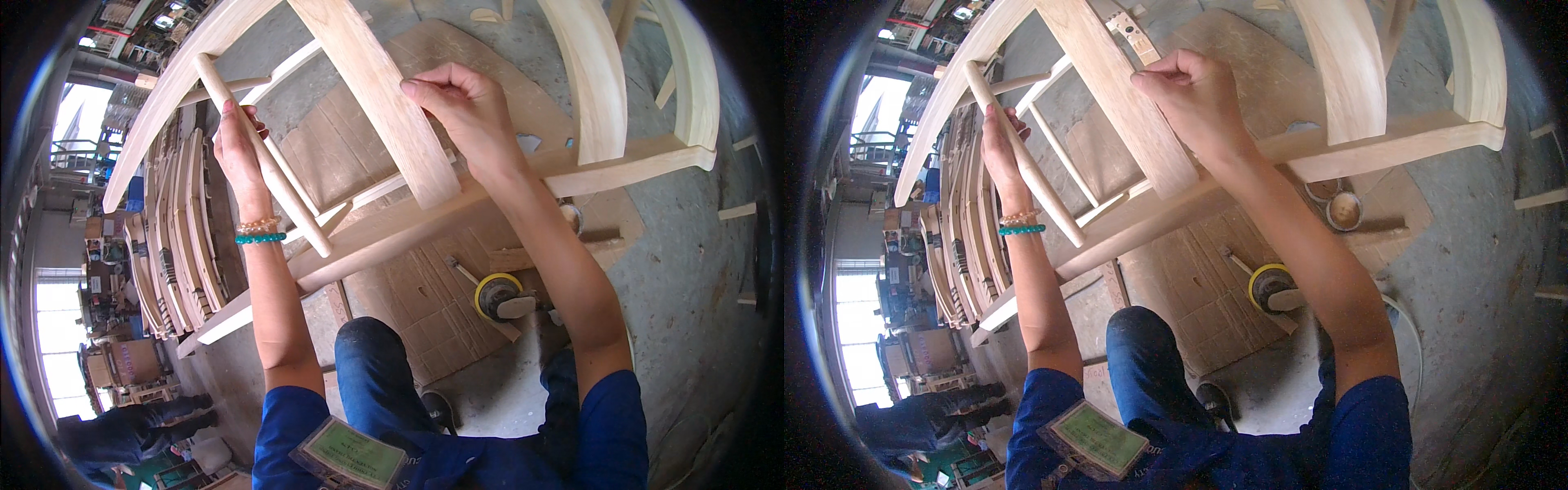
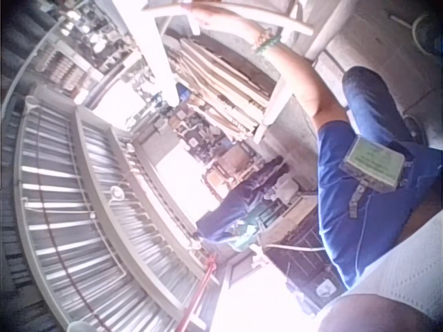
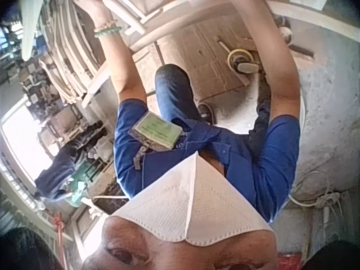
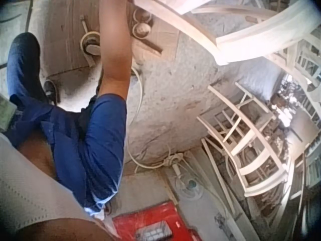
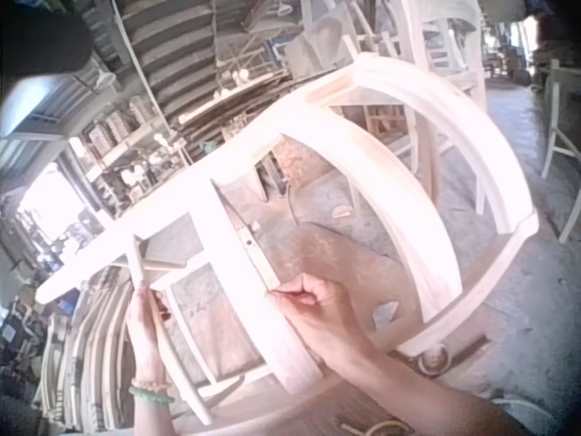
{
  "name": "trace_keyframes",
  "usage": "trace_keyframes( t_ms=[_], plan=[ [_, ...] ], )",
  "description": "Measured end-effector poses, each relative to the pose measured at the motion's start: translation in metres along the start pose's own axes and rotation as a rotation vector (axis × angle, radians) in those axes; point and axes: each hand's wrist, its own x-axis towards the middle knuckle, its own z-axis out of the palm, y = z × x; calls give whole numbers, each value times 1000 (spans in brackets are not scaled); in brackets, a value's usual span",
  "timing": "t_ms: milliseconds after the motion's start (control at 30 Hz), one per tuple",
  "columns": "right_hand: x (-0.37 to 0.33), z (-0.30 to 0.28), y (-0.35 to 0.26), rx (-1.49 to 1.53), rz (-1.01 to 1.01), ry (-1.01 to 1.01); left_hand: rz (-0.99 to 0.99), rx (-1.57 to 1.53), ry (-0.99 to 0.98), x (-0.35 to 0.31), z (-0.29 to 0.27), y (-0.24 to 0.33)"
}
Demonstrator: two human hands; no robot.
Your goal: The person applies glue to joints on a wooden chair frame and smooths the surface with an orbital sander. The person repeats this process on multiple joints, repositioning the chair as needed.
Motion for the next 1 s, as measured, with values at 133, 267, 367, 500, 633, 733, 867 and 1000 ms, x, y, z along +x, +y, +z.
trace_keyframes(
  t_ms=[133,267,367,500,633,733,867,1000],
  plan=[
    [-6,-3,2,-89,-60,-11,-10,0,1,4,-2,-1],
    [-10,-9,0,-200,-98,-45,4,7,-2,10,-5,-1],
    [-12,-21,-7,-376,-104,-99,2,38,-14,14,4,-2],
    [-19,-36,-28,-773,-162,-264,33,86,22,31,2,-13],
    [-45,-65,-44,-1005,-499,-249,58,14,-41,47,-14,-28],
    [-85,-120,-47,-953,-400,-336,-33,83,-48,64,-20,-32],
    [-169,-232,10,-1259,391,-507,35,154,-84,62,4,-37],
    [-312,-296,83,-1422,828,-780,-3,213,-93,76,-10,-34]
  ],
)
